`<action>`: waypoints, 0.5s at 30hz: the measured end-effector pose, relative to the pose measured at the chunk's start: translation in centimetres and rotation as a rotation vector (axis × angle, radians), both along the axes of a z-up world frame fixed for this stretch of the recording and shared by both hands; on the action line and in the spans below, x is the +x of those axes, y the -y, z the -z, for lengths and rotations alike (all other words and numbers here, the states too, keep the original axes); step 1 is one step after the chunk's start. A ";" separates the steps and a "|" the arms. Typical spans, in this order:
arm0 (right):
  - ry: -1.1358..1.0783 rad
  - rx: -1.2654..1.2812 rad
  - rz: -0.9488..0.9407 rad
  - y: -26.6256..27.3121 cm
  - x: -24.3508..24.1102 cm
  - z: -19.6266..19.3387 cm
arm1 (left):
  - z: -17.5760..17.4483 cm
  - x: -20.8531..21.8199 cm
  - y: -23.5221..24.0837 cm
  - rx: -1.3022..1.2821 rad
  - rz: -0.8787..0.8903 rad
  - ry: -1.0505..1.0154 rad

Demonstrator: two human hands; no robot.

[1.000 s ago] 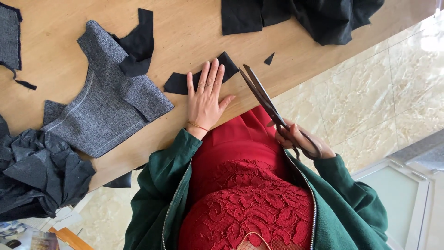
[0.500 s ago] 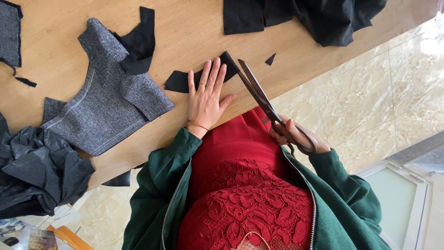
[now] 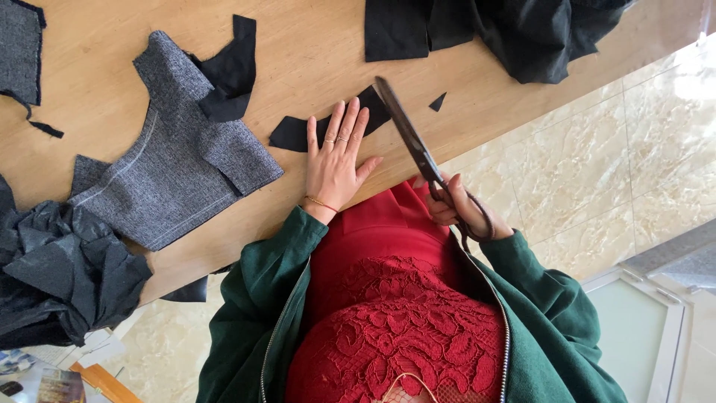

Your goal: Cutting fabric pieces using scissors and organizing them on a cutting table

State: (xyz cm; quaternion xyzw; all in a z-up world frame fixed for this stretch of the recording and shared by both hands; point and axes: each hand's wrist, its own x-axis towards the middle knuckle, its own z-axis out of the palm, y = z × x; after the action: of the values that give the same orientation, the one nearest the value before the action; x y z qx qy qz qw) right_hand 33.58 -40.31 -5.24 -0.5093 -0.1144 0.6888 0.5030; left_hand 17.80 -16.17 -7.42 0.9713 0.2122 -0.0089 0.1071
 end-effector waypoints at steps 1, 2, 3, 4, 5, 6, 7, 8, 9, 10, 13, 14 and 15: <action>-0.015 -0.004 0.053 0.3 0.0 0.6 | 0.0 -0.1 0.0 0.006 0.000 0.004; -0.013 -0.003 0.049 -0.4 0.3 -0.5 | 0.1 -0.2 0.1 0.007 -0.004 0.006; 0.067 -0.001 0.051 -1.2 0.6 -1.7 | 0.1 -0.1 0.1 0.012 -0.005 0.012; 0.147 0.002 0.054 -1.9 1.0 -2.9 | 0.1 -0.1 0.1 0.017 -0.006 0.019; 0.150 0.006 0.050 -2.9 2.0 -3.6 | 0.4 -0.2 0.1 0.021 -0.010 0.022; 0.503 -0.051 -0.028 -3.9 3.0 -4.3 | 0.7 -0.2 0.1 0.034 -0.012 0.029; 0.855 -0.109 -0.104 -4.8 4.0 -5.0 | 1.0 -0.2 0.2 0.047 -0.012 0.036; 0.857 -0.106 -0.104 -5.6 5.0 -4.1 | 0.8 -0.2 0.2 0.050 -0.013 0.038; 1.090 -0.190 -0.185 -6.3 6.0 -3.2 | 0.7 -0.2 0.2 0.065 -0.019 0.059; 1.321 -0.275 -0.268 -7.0 7.1 -2.3 | 0.5 -0.1 0.2 0.080 -0.026 0.080; 1.558 -0.167 -0.286 -11.0 9.9 -2.7 | 0.0 -0.2 -0.5 0.036 -0.090 0.219; 1.569 -0.175 -0.267 -12.0 10.3 -2.0 | -0.5 -0.4 -1.0 0.041 -0.074 0.231; 1.626 -0.076 -0.303 -12.5 11.1 -1.5 | -1.0 0.1 -1.3 0.096 -0.176 0.266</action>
State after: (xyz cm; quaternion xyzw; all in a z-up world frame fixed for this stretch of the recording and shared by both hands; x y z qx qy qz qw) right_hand 44.72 -27.78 -3.75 -0.8443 -0.4866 0.1691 0.1474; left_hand 17.89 -14.88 -6.43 0.9455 0.2807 0.1396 0.0882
